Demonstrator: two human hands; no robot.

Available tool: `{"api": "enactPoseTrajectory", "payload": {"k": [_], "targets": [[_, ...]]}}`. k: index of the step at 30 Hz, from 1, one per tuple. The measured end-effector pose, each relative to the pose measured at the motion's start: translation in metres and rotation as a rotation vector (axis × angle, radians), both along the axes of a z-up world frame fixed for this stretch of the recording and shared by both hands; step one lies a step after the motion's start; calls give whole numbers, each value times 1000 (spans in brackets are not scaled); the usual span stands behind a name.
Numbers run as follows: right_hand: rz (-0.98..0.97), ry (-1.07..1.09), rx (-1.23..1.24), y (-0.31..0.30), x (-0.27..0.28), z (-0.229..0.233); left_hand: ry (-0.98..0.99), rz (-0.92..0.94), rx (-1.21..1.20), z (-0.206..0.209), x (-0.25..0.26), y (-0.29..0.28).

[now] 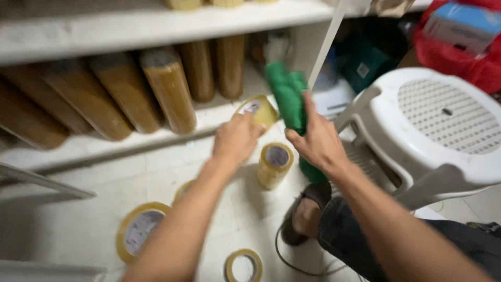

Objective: The person sits on the floor in front of a shelf and wipes several rolls of packing tape with a green cloth. They pick up each roll, wipe it thoroughly, and place it back on the shelf.

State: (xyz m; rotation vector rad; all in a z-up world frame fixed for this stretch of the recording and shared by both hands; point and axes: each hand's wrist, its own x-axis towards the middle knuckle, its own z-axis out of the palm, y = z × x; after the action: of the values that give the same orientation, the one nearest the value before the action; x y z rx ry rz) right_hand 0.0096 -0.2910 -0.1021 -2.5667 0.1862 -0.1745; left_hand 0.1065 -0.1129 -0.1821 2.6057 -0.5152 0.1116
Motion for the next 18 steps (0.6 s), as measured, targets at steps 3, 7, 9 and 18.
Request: {"api": "enactPoseTrajectory", "payload": {"k": [3,7,9,18], "targets": [[147,35,-392,16,7,64,180,-39,-142,89,2,46],[189,-48,-373,46,0,130,222,-26,-146,184,-54,81],[373,-169,-461,60,-4,142,-16,152,-91,185,-67,96],[467,-89,-354,132,-30,134,-198,455,-95,187,-137,149]]}}
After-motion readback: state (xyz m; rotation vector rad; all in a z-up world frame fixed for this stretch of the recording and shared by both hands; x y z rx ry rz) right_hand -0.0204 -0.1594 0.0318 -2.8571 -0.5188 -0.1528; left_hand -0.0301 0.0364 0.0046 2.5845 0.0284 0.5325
